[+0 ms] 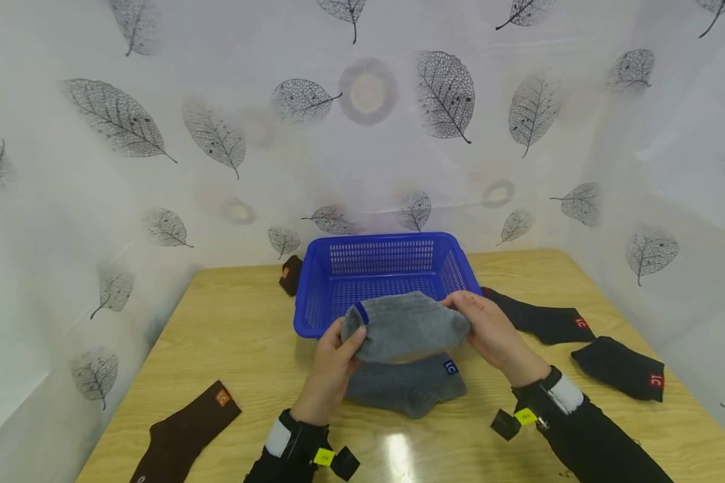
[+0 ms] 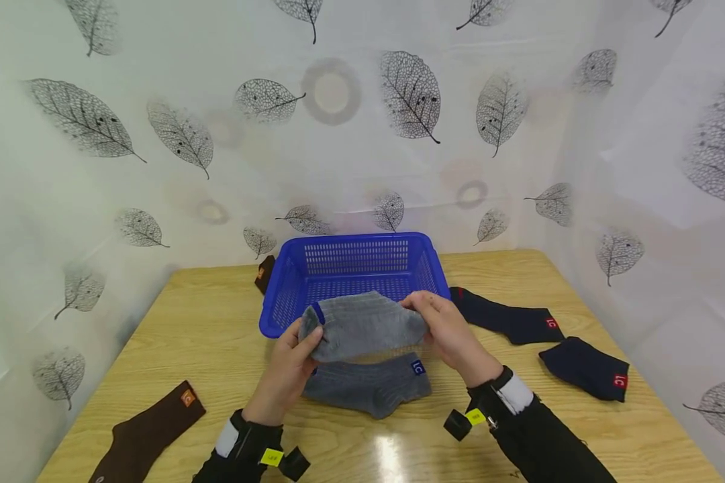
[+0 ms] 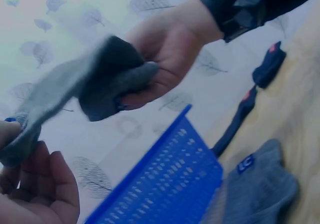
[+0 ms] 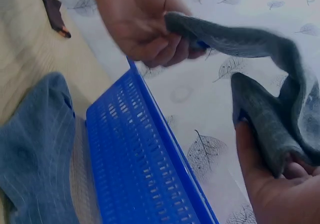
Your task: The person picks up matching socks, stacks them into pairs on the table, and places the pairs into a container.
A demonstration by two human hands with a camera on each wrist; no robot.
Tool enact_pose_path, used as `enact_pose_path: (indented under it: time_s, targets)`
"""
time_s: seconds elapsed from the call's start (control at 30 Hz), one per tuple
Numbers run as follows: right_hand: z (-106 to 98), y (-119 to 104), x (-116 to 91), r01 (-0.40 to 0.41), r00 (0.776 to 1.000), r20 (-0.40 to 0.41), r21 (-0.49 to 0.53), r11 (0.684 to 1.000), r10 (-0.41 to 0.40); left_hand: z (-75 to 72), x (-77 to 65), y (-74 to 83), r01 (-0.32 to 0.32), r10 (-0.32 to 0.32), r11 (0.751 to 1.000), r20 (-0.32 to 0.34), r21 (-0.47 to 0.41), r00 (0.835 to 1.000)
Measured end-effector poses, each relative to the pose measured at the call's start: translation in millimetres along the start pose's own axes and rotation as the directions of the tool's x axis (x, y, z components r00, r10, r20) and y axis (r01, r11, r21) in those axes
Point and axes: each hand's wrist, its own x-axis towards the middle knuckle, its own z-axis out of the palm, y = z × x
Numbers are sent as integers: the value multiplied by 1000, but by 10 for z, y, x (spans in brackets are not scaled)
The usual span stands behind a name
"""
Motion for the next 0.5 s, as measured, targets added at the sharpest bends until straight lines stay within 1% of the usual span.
enact_pose_path:
  time_s: [0.07, 0.1, 0.13, 0.2, 0.37, 0.43, 0.5]
  targets:
    - [-22, 3, -15, 14, 996, -89, -120, 993, -25, -67, -20, 60, -22, 22, 1000, -18, 1, 1000]
    - [-36, 5, -26, 16, 992, -117, -171, 985, -36, -108, -27, 81, -28, 28, 1000, -28, 1, 999]
    - [-55, 8, -42, 14, 989, -139, -216, 976, -45, -156, -37, 95, -30, 30, 1000, -36, 4, 999]
    - [-96, 13, -87, 0, 987, -157, -265, 964, -43, -256, -64, 113, -14, 15, 1000, -66, 15, 998]
    - [-221, 43, -218, -55, 989, -145, -294, 954, 13, -472, -116, 89, 40, -32, 998, -149, 57, 988]
    - [-249, 60, -250, -57, 991, -130, -312, 948, 17, -525, -118, 66, 49, -35, 996, -164, 80, 986]
    - [-253, 76, -266, -46, 995, -102, -363, 931, 9, -559, -111, 44, 60, -37, 990, -173, 128, 984]
